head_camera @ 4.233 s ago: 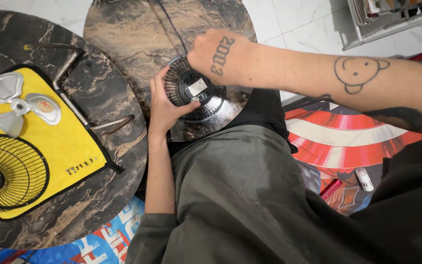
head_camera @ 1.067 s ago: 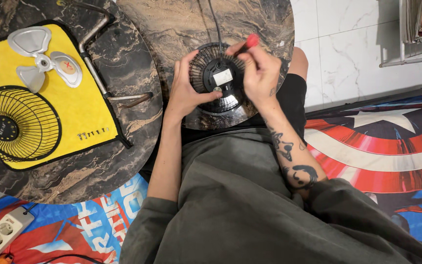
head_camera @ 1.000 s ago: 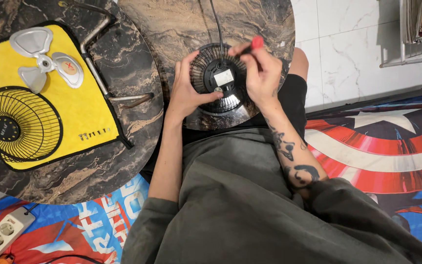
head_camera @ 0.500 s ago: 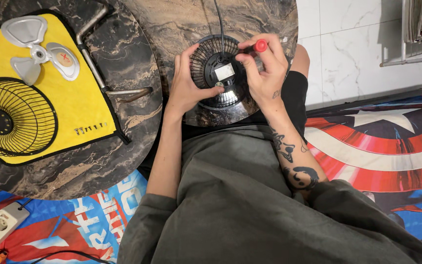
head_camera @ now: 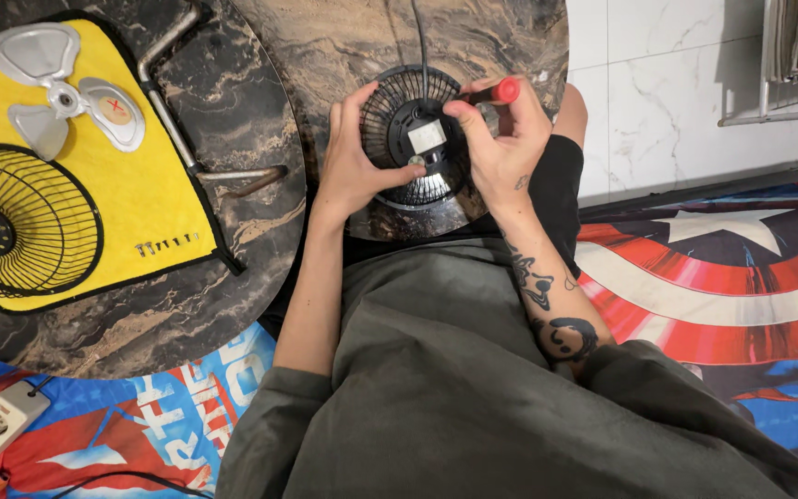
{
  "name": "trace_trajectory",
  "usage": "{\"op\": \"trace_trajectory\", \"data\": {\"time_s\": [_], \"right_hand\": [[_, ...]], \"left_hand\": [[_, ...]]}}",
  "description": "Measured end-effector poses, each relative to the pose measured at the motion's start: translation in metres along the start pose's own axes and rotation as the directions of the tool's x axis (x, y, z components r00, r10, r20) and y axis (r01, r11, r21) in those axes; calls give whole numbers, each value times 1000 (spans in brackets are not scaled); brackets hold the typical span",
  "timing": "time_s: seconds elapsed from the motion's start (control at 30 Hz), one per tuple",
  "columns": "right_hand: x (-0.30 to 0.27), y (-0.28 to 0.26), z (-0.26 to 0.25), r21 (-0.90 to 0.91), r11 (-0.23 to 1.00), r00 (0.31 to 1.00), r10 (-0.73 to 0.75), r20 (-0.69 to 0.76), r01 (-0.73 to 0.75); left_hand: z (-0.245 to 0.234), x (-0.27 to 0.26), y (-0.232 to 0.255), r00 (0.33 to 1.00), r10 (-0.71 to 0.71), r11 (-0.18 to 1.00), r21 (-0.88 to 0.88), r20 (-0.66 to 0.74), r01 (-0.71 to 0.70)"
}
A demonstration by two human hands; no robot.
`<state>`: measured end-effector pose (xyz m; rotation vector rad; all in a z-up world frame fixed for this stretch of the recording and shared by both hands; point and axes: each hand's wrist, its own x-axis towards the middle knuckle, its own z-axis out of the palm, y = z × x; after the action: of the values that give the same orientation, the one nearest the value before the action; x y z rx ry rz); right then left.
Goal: The person disassembles a small black electric fan by removing the front grille and then uses a screwdriver to loosen screws on the rear housing. They manipulate the fan's internal components and reposition parts on a round marble-patterned table.
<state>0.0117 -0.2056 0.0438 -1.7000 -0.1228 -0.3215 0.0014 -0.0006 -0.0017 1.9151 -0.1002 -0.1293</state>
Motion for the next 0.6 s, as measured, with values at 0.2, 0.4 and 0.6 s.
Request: {"op": "trace_trajectory", "data": {"time_s": [0.2, 0.4, 0.6], "right_hand": [[1, 13, 0, 39, 999, 999, 15, -39, -14], [0, 12, 0, 31, 999, 998, 41, -39, -39], [-1, 9, 1, 11, 1000, 1000, 17, 10, -17]], "left_hand": [[0, 1, 0, 999, -42, 999, 7, 16, 42], [0, 1, -3, 1000, 18, 1000, -4, -4, -18], [1, 0, -5, 1000, -5, 1000, 5, -9, 5]]}}
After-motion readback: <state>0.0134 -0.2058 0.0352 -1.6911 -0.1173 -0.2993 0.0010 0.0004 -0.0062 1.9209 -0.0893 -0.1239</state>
